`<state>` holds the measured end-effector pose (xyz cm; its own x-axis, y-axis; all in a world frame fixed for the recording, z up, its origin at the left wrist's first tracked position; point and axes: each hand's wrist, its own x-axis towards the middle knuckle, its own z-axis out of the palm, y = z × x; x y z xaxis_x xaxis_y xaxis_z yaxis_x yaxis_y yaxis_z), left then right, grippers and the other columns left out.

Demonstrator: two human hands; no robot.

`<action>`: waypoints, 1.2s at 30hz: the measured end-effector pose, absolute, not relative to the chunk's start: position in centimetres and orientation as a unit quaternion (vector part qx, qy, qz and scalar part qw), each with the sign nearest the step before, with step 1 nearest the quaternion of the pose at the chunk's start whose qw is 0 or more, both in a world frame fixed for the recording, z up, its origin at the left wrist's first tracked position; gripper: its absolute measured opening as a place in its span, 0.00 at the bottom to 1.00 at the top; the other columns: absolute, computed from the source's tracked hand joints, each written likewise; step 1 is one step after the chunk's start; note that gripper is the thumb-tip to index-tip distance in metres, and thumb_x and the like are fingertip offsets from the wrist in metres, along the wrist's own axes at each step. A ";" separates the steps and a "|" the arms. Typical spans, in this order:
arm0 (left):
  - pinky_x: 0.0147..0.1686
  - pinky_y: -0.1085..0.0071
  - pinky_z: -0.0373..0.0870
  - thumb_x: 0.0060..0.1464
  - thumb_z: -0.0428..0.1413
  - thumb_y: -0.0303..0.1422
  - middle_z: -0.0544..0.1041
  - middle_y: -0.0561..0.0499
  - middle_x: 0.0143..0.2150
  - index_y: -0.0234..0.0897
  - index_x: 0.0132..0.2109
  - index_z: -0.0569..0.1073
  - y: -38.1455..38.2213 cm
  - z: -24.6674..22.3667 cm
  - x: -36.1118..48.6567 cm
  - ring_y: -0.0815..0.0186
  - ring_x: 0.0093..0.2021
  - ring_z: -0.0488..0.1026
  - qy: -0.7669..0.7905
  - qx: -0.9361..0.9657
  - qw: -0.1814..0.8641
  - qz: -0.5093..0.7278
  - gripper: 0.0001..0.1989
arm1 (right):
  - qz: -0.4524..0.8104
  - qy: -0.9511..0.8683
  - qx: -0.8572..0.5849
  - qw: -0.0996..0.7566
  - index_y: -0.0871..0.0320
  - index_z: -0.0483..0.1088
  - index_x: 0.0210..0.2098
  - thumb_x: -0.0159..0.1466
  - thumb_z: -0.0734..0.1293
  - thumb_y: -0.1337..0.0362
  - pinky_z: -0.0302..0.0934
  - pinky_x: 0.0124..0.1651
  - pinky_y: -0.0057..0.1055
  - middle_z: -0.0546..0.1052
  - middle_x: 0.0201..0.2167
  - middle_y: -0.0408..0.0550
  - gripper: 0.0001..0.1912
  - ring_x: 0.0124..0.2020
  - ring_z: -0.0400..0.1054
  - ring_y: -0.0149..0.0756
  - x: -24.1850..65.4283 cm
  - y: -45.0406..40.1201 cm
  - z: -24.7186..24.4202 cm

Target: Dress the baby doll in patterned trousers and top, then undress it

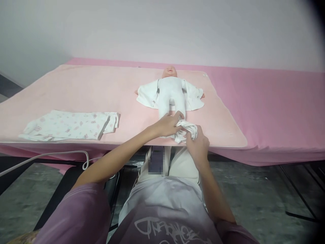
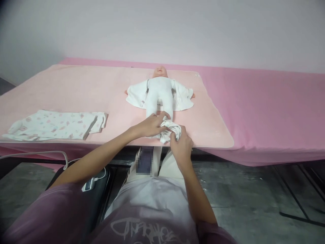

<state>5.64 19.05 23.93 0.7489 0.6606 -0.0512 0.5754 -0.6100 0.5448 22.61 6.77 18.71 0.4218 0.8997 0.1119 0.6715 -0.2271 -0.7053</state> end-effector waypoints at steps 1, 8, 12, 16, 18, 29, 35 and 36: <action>0.63 0.51 0.67 0.69 0.53 0.34 0.81 0.49 0.37 0.38 0.66 0.64 18.9 23.8 5.8 0.46 0.48 0.79 0.346 0.897 0.264 0.078 0.22 | 0.161 -0.517 -0.767 0.345 0.55 0.77 0.58 0.74 0.63 0.54 0.66 0.49 0.41 0.86 0.43 0.57 0.20 0.44 0.79 0.56 22.7 6.9 18.8; 0.65 0.51 0.65 0.70 0.55 0.31 0.81 0.30 0.60 0.33 0.68 0.64 18.4 23.0 7.0 0.39 0.63 0.77 0.404 0.906 0.111 0.058 0.23 | 0.255 -0.576 -0.733 0.258 0.54 0.80 0.41 0.74 0.63 0.52 0.67 0.51 0.42 0.87 0.48 0.62 0.17 0.50 0.79 0.60 26.1 9.8 20.0; 0.68 0.49 0.63 0.71 0.60 0.42 0.79 0.30 0.61 0.36 0.65 0.65 18.8 23.3 6.8 0.37 0.67 0.73 0.383 0.908 0.161 0.060 0.24 | 0.337 -0.583 -0.691 0.262 0.55 0.79 0.36 0.73 0.61 0.53 0.67 0.46 0.38 0.87 0.42 0.55 0.19 0.45 0.79 0.53 27.9 11.4 20.0; 0.64 0.50 0.67 0.64 0.65 0.46 0.79 0.43 0.46 0.39 0.63 0.64 19.4 23.7 5.7 0.41 0.59 0.77 0.356 0.894 0.254 0.099 0.30 | 0.378 -0.591 -0.657 0.274 0.57 0.79 0.41 0.71 0.62 0.54 0.69 0.49 0.37 0.87 0.44 0.50 0.17 0.46 0.79 0.50 28.2 11.7 19.6; 0.56 0.55 0.72 0.62 0.64 0.43 0.76 0.49 0.41 0.40 0.64 0.62 20.0 23.7 5.0 0.49 0.46 0.79 0.352 0.872 0.316 0.125 0.30 | 0.378 -0.611 -0.632 0.290 0.58 0.81 0.48 0.71 0.64 0.54 0.70 0.55 0.40 0.87 0.51 0.52 0.18 0.51 0.79 0.51 28.0 11.5 19.4; 0.49 0.63 0.72 0.61 0.58 0.32 0.81 0.44 0.53 0.38 0.65 0.68 22.2 22.7 2.9 0.57 0.49 0.80 0.292 0.847 0.356 0.266 0.26 | 0.251 -0.694 -0.549 0.393 0.53 0.79 0.50 0.69 0.69 0.49 0.68 0.66 0.48 0.81 0.54 0.56 0.18 0.56 0.73 0.56 28.2 14.3 19.8; 0.52 0.59 0.69 0.61 0.60 0.34 0.83 0.43 0.48 0.38 0.54 0.78 24.3 23.7 2.3 0.52 0.50 0.78 0.313 0.889 0.223 0.250 0.15 | 0.421 -0.648 -0.490 0.404 0.52 0.73 0.41 0.60 0.81 0.44 0.66 0.48 0.35 0.76 0.39 0.44 0.23 0.44 0.70 0.43 30.3 18.3 21.8; 0.51 0.59 0.69 0.61 0.61 0.34 0.82 0.44 0.46 0.38 0.53 0.79 24.5 23.8 2.6 0.51 0.48 0.78 0.320 0.889 0.222 0.241 0.14 | 0.439 -0.647 -0.479 0.398 0.52 0.73 0.41 0.60 0.81 0.43 0.65 0.47 0.34 0.76 0.39 0.43 0.24 0.44 0.70 0.42 30.4 18.9 22.4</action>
